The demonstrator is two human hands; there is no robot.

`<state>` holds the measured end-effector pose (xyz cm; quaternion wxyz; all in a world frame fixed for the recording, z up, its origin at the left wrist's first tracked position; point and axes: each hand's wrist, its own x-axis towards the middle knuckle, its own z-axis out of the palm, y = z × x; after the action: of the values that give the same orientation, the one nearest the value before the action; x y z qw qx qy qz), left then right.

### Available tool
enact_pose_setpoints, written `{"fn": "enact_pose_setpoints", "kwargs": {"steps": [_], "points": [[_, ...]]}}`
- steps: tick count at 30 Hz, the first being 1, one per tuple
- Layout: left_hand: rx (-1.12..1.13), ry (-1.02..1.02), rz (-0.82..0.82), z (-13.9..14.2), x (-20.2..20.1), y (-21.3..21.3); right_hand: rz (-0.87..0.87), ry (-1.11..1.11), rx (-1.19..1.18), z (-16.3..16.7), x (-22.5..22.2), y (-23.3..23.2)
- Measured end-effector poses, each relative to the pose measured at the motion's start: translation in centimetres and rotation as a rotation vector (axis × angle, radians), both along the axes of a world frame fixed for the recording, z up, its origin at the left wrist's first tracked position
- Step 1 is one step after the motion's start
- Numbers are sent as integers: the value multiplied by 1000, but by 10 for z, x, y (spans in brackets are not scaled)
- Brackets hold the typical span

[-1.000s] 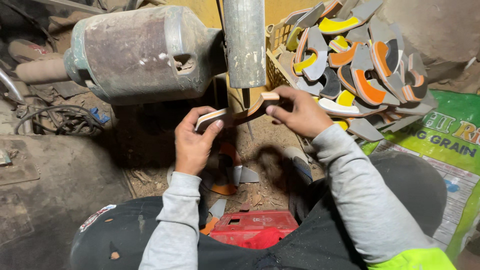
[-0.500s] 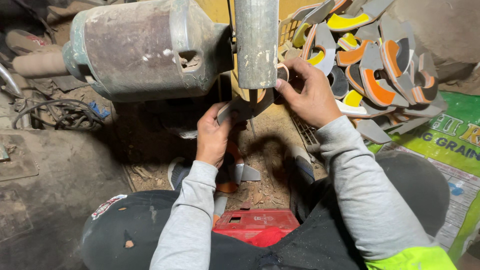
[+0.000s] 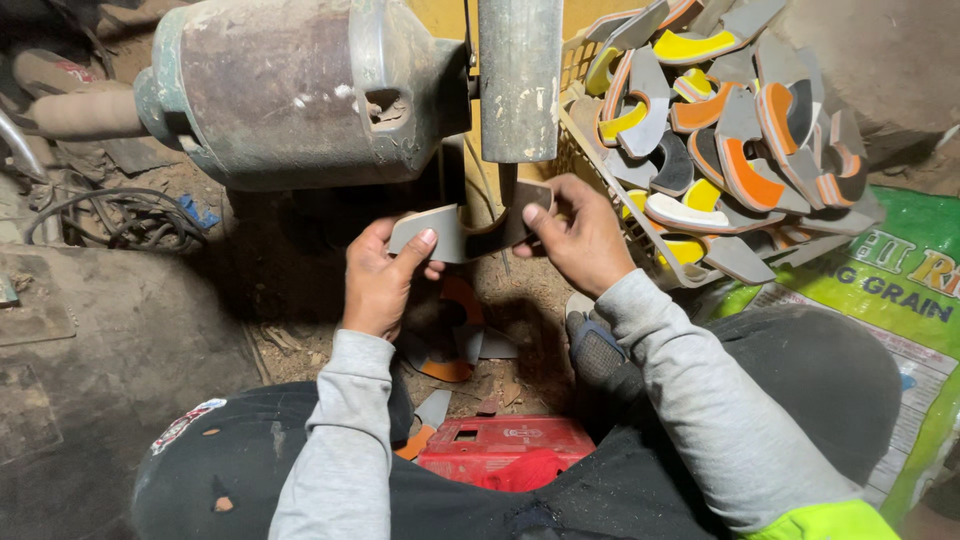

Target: The person sits on the floor and uses a bench grinder to smooth the edges of multiple colorful sandals. They handle each sandal one at a time, pressing the edges against the rotating wheel, then place the finished items into a nearby basket.

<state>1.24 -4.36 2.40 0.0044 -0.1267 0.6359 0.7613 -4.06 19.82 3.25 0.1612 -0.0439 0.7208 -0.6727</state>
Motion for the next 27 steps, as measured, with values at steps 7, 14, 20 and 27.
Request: {"fn": "enact_pose_setpoints", "kwargs": {"steps": [7, 14, 20, 27], "points": [[-448, 298, -123, 46, 22, 0, 201, -33, 137, -7, -5, 19], [-146, 251, -200, 49, 16, 13, 140, -21, 104, -1, -15, 32], [-127, 170, -196, 27, 10, 12, 213, 5, 144, 10, -26, 44], [273, -82, -39, -19, 0, 35, 76, -61, 38, 28, -33, 36]]}}
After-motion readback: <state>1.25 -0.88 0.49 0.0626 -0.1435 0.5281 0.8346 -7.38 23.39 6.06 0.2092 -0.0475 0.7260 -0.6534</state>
